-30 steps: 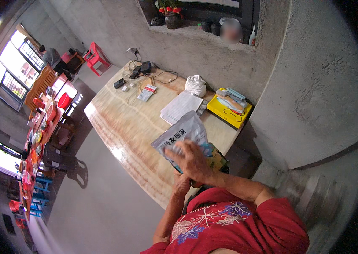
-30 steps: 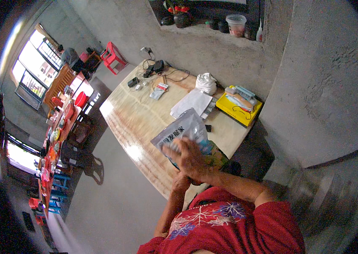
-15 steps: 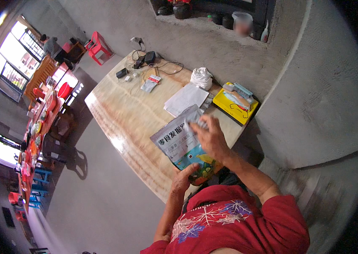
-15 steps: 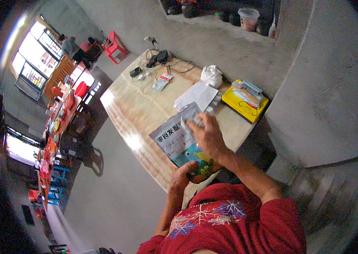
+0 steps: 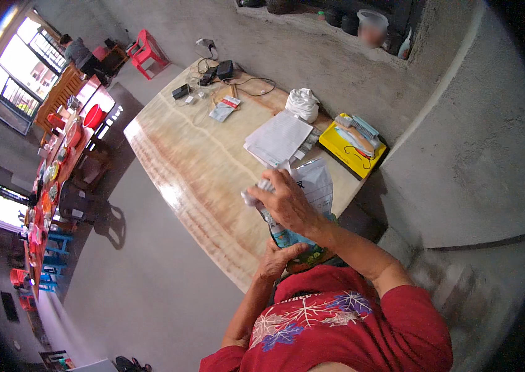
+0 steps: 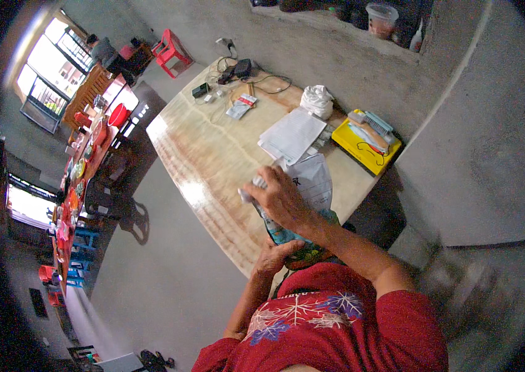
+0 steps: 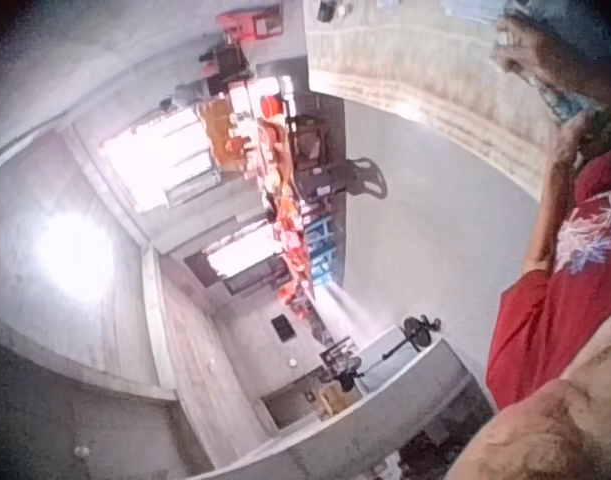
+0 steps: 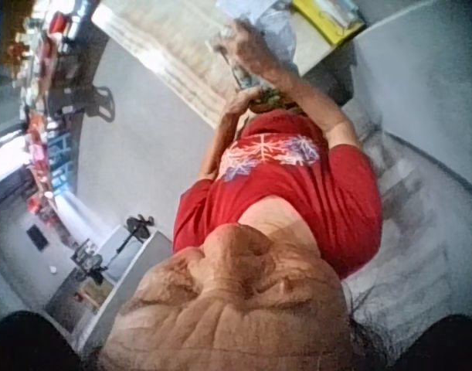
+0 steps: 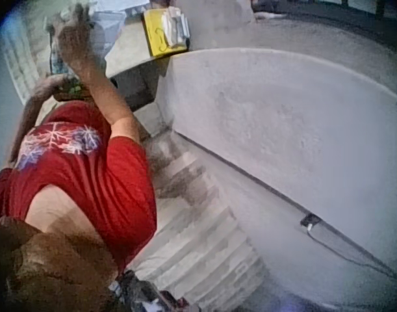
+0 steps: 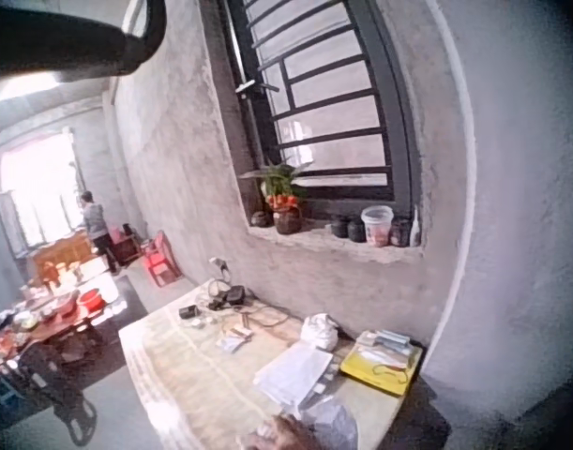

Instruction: The person wipes a light-colored countertop with a dark cloth, then moves to a wooden dining table to wipe it with a white cloth. They return to the countertop and wipe several small items including a snack bag, a phone, and a hairbrush before placing them back.

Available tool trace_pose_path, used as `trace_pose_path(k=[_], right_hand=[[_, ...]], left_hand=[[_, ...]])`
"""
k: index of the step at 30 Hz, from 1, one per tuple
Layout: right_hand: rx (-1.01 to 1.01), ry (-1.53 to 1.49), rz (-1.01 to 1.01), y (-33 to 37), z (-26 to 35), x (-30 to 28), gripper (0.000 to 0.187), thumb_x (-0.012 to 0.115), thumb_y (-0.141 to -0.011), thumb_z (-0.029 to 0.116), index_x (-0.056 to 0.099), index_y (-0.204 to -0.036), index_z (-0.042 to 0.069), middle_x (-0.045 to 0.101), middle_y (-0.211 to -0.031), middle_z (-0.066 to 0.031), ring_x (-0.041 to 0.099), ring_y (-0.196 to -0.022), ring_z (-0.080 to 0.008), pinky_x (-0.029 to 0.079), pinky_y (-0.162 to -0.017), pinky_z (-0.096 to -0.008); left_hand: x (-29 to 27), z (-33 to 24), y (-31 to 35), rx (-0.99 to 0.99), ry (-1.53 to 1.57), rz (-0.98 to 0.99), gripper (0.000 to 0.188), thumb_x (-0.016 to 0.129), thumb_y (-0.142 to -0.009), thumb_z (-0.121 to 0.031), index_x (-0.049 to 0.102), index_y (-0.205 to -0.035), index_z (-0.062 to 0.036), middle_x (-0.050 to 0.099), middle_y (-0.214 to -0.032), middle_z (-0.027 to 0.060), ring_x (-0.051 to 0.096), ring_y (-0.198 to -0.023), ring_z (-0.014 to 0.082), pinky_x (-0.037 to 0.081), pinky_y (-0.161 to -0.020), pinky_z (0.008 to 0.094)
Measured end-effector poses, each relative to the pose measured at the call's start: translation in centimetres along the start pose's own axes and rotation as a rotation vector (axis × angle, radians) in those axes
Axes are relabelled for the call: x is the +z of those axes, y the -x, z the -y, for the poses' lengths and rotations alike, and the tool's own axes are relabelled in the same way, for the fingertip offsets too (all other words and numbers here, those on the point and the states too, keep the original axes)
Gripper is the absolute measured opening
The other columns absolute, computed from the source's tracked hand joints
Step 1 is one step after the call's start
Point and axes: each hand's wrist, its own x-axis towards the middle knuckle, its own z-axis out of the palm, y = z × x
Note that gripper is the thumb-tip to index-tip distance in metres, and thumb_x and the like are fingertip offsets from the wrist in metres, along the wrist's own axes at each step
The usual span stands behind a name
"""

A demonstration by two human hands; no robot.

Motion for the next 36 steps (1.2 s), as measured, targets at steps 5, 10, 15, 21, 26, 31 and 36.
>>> trace_pose_path(k=[5,10,15,21,26,31,36], right_hand=[[-0.021,0.133,0.069,1.2,0.6,0.5,0.035,0.062,-0.072,0.008,0.062,-0.106,0.010,0.048,-0.103,-0.0152,0.050,-0.094,-0.0315,0.043,-0.081,-0.0394],[0.025,0.074,0.100,5.5,2.8,-1.3,0.036,0.062,-0.072,0.009,0.063,-0.108,0.009,0.049,-0.100,-0.0132,0.050,-0.092,-0.0292,0.044,-0.080,-0.0388],[0.097,-0.015,-0.096,6.4,-0.1,-2.0,0.035,0.060,-0.077,0.009,0.059,-0.112,0.007,0.052,-0.097,-0.0118,0.052,-0.089,-0.0295,0.045,-0.078,-0.0385],[0.510,-0.433,-0.190,3.5,-3.2,-3.4,0.030,0.056,-0.076,-0.001,0.058,-0.106,0.001,0.055,-0.100,-0.0144,0.056,-0.092,-0.0289,0.046,-0.081,-0.0357],[0.131,-0.498,0.027,5.9,-3.2,-5.5,0.032,0.057,-0.073,-0.007,0.055,-0.104,0.001,0.056,-0.105,-0.0130,0.057,-0.098,-0.0257,0.046,-0.085,-0.0313],[0.433,-0.531,0.015,5.2,-3.8,-4.4,0.034,0.057,-0.071,-0.006,0.054,-0.103,0.002,0.056,-0.100,-0.0107,0.057,-0.092,-0.0247,0.046,-0.081,-0.0332],[0.085,0.173,-0.113,4.7,-0.3,-3.1,0.026,0.062,-0.073,0.008,0.059,-0.099,0.005,0.053,-0.109,-0.0112,0.053,-0.103,-0.0263,0.041,-0.084,-0.0391]], left_hand=[[-1.7,1.4,-1.3,0.039,0.074,-0.065,0.028,0.073,-0.071,-0.006,0.063,-0.097,-0.0031,0.064,-0.091,0.0020,0.061,-0.081,0.0127,0.050,-0.072,0.0282],[-3.9,0.4,-1.9,0.156,0.191,-0.110,0.029,0.067,-0.071,-0.002,0.061,-0.100,-0.0008,0.063,-0.092,0.0043,0.062,-0.078,0.0158,0.052,-0.070,0.0304],[-2.3,-2.0,-1.0,0.130,0.214,-0.113,0.040,0.070,-0.070,-0.003,0.057,-0.108,0.0007,0.064,-0.098,0.0092,0.063,-0.084,0.0202,0.053,-0.074,0.0341],[-3.0,-1.3,-0.9,0.106,0.300,-0.132,0.051,0.071,-0.071,-0.005,0.050,-0.116,0.0025,0.061,-0.103,0.0119,0.061,-0.091,0.0235,0.052,-0.080,0.0377],[-4.8,-1.0,-0.7,0.056,0.327,-0.145,0.056,0.072,-0.070,-0.008,0.046,-0.119,0.0023,0.060,-0.106,0.0126,0.060,-0.095,0.0253,0.050,-0.083,0.0380],[-4.5,-1.5,0.2,0.003,0.303,-0.112,0.055,0.071,-0.071,-0.011,0.047,-0.119,0.0019,0.060,-0.106,0.0124,0.060,-0.094,0.0252,0.050,-0.083,0.0392],[-5.1,-0.8,-0.6,0.023,0.364,-0.227,0.045,0.068,-0.078,-0.014,0.049,-0.116,-0.0009,0.060,-0.105,0.0105,0.060,-0.092,0.0233,0.050,-0.083,0.0411]])
